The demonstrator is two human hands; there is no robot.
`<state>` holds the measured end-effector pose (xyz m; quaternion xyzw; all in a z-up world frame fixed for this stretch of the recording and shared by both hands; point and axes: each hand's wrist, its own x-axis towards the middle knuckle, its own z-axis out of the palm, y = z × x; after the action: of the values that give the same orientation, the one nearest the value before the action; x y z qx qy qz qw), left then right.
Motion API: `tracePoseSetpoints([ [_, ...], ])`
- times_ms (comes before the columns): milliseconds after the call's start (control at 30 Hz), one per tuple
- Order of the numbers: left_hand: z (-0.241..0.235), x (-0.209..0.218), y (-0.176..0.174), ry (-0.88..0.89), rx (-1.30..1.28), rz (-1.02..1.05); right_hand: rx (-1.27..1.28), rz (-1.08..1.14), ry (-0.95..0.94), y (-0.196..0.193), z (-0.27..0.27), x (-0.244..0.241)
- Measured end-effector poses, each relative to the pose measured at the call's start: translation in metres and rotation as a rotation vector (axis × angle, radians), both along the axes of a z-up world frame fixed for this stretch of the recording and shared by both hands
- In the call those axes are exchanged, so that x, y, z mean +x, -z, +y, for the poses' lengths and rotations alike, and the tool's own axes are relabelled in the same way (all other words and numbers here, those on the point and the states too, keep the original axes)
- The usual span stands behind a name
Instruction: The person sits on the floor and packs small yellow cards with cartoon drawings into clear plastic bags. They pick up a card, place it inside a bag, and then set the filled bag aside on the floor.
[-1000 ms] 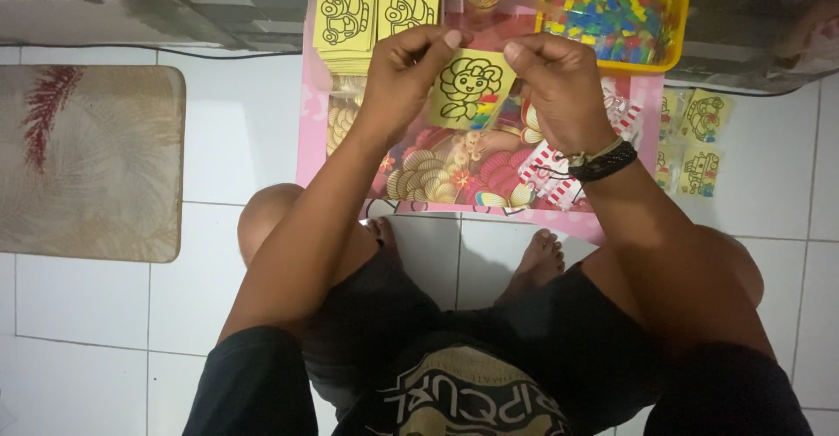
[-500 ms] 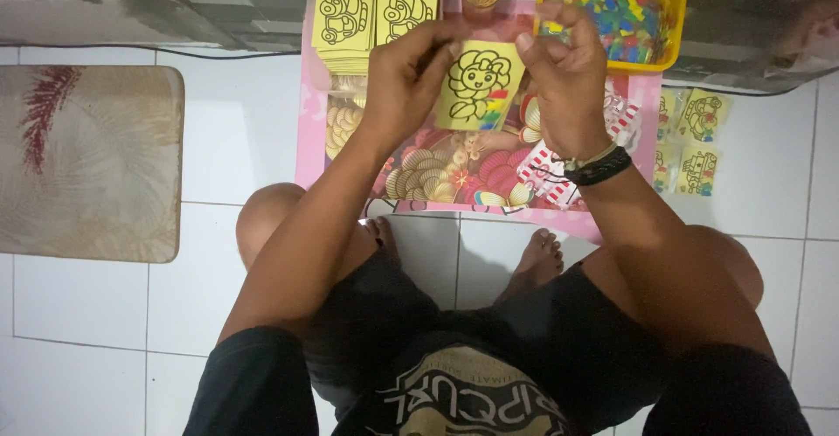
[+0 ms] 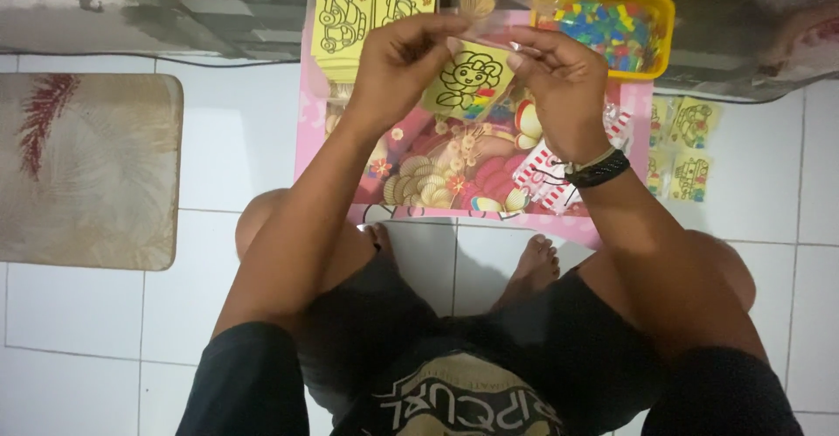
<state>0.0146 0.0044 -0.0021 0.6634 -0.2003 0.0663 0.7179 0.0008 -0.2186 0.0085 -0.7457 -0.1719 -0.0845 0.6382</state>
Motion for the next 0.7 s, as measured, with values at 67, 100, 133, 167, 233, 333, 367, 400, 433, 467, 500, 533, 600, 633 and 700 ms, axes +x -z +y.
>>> tracePoseSetpoints([
  [67,-0.002,0.002,-0.008,0.081,0.029,-0.05,-0.012,-0.011,0.023,-0.002,-0.004,0.002],
  [100,-0.004,0.003,-0.012,0.044,0.11,-0.053,-0.01,-0.002,0.034,0.0,-0.007,0.004],
  [133,-0.006,0.004,-0.015,0.004,0.189,-0.054,-0.01,0.008,0.041,0.001,-0.011,0.007],
  [167,-0.01,0.009,-0.015,0.003,0.183,-0.064,-0.016,-0.001,0.041,-0.003,-0.015,0.011],
  [233,-0.015,0.014,-0.009,-0.008,0.077,-0.041,-0.012,-0.04,0.05,-0.002,-0.02,0.012],
  [333,-0.022,0.017,-0.007,-0.004,-0.008,-0.02,0.075,0.117,0.061,0.004,-0.028,0.008],
  [367,-0.021,0.016,-0.008,-0.003,-0.007,-0.014,0.076,0.122,0.062,0.005,-0.03,0.008],
  [400,-0.02,0.015,-0.009,0.011,0.047,-0.04,0.026,0.097,0.069,0.006,-0.031,0.009],
  [433,-0.019,0.015,-0.011,0.024,0.101,-0.066,-0.025,0.072,0.075,0.006,-0.032,0.009],
  [467,-0.017,0.015,-0.011,0.031,0.103,-0.061,-0.023,0.078,0.081,0.007,-0.032,0.009],
  [500,-0.015,0.016,-0.011,-0.015,0.238,-0.125,-0.013,0.08,0.043,0.008,-0.032,0.009],
  [533,-0.013,0.02,-0.013,-0.065,0.372,-0.198,-0.004,0.072,0.002,0.006,-0.032,0.014],
  [600,-0.016,0.022,-0.017,-0.072,0.428,-0.245,-0.049,0.07,-0.004,0.001,-0.034,0.014],
  [633,-0.016,0.022,-0.019,-0.082,0.484,-0.287,-0.095,0.072,-0.014,-0.001,-0.034,0.013],
  [700,-0.018,0.026,-0.011,-0.072,0.491,-0.308,-0.1,0.104,-0.001,0.002,-0.038,0.018],
])
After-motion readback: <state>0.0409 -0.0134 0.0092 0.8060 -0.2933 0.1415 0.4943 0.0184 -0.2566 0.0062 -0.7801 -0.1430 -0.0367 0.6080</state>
